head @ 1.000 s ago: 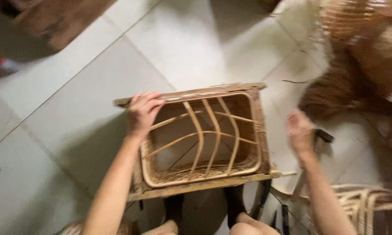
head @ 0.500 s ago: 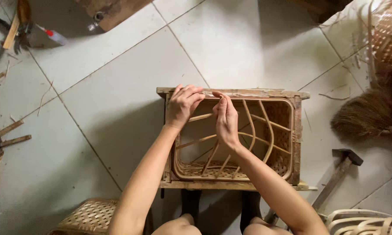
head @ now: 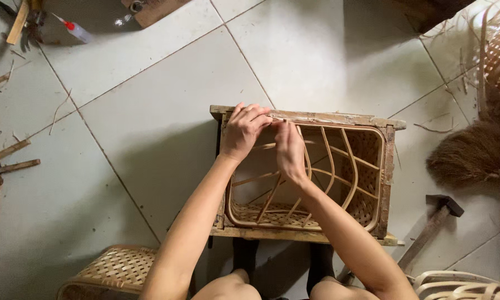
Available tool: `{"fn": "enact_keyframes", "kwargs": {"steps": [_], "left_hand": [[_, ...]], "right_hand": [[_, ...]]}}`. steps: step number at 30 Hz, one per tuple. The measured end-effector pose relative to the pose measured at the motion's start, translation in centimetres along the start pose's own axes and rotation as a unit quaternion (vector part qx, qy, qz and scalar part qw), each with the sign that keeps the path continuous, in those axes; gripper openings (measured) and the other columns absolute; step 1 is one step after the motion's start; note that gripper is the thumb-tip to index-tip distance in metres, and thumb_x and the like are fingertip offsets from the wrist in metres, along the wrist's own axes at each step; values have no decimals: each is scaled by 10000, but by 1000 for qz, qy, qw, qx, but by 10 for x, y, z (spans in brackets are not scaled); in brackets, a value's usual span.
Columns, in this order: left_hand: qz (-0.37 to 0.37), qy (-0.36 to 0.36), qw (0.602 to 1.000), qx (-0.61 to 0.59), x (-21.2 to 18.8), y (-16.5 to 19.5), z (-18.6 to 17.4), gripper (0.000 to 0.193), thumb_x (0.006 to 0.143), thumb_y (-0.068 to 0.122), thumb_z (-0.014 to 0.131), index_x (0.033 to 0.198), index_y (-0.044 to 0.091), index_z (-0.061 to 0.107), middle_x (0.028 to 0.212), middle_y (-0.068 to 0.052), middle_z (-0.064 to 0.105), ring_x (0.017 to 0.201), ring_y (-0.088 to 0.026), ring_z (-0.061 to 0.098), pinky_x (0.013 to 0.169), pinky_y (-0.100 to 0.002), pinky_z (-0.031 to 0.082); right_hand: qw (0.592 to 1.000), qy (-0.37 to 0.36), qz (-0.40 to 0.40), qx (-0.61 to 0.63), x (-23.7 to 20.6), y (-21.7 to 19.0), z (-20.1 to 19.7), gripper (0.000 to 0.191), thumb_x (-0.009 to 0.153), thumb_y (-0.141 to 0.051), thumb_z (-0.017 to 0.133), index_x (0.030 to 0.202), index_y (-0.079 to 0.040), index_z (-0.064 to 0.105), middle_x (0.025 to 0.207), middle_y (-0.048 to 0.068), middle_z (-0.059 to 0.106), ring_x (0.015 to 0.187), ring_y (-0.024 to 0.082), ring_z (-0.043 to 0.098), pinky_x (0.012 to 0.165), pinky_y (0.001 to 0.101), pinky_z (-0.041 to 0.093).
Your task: The person sits on the workshop floor fitting a woven bamboo panel into a wooden basket frame, pressing and tucking its edges along the rim. They then place curved bamboo strips across the basket and tap them into place with a hammer, adding more strips to form the basket's internal ribs.
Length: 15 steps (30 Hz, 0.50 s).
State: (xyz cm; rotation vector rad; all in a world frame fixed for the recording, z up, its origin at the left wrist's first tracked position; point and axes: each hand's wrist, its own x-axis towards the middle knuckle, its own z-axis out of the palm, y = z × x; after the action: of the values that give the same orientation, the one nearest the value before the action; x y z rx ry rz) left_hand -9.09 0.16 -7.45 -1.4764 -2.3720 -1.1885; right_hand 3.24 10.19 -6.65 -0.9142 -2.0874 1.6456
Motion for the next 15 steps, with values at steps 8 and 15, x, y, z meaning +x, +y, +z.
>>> {"fn": "enact_keyframes", "kwargs": {"steps": [8, 15], "left_hand": [[17, 12, 999, 41, 3, 4, 1, 115, 874, 141, 778, 985, 130, 750, 1183, 11, 728, 1176, -240, 650, 1103, -555, 456], [14, 7, 999, 28, 1, 2, 0, 120, 871, 136, 790, 980, 113, 744, 1172, 8, 733, 1166, -241, 655, 1091, -548, 471]], "right_hand": [[936, -62, -84, -336, 5, 26, -2, 174, 1018, -122, 553, 1030, 47, 515, 664, 290, 644, 618, 445, 656, 521, 505, 508], [923, -81, 17, -377, 15, 25, 6, 169, 1019, -134, 526, 1037, 33, 501, 756, 288, 666, 749, 463, 685, 632, 518, 569]]}}
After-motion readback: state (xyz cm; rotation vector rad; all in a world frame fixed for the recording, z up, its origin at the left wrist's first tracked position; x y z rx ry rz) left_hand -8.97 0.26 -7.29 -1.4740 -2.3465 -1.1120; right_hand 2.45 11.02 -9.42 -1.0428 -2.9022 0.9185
